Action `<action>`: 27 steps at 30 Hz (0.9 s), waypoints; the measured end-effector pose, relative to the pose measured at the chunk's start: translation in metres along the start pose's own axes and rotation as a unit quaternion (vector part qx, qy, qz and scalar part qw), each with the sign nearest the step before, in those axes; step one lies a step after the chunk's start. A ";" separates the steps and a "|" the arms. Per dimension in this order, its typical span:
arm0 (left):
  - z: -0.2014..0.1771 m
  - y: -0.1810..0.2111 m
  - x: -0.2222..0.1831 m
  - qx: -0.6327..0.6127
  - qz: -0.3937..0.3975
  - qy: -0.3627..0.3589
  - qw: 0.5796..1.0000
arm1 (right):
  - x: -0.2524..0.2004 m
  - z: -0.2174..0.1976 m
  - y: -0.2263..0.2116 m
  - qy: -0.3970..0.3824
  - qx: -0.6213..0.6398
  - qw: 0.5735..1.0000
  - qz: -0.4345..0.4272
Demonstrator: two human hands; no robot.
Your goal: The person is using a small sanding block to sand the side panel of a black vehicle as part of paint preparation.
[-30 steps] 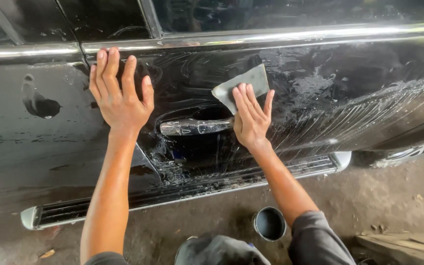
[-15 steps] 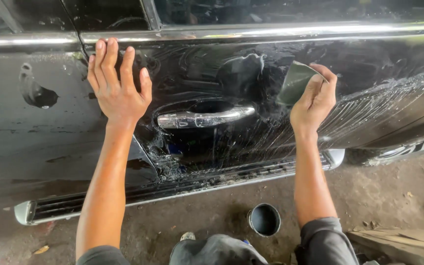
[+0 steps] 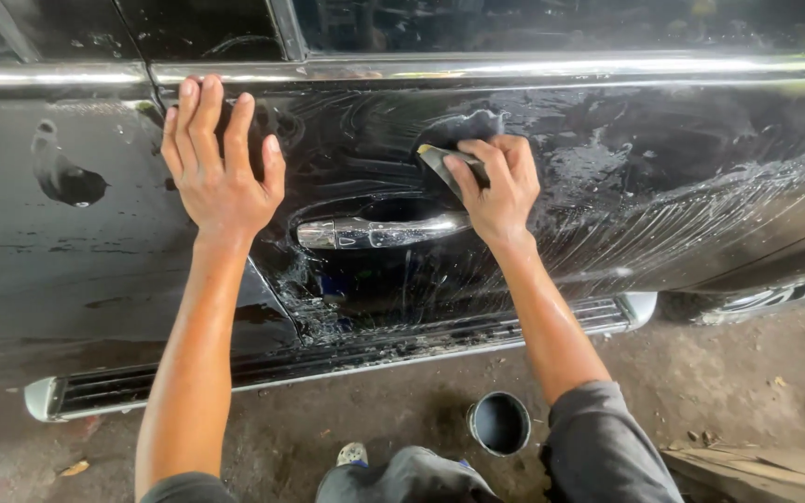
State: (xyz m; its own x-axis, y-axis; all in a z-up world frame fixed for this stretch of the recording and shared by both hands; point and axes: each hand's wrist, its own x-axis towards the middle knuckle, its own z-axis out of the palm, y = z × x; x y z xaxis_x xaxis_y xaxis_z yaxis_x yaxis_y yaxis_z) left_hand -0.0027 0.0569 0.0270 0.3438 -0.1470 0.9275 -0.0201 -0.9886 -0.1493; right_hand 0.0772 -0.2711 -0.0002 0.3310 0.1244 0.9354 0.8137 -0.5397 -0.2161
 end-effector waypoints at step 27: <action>0.002 -0.003 -0.006 0.000 0.009 0.011 1.000 | 0.022 -0.012 0.034 -0.017 -0.039 0.996 -0.077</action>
State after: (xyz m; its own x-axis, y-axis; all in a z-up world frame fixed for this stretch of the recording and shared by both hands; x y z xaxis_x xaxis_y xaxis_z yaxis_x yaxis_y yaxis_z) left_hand -0.0025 0.0610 0.0212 0.3236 -0.1647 0.9318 -0.0257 -0.9859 -0.1653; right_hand 0.1066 -0.2970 0.0160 0.2221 0.2383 0.9455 0.8167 -0.5752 -0.0469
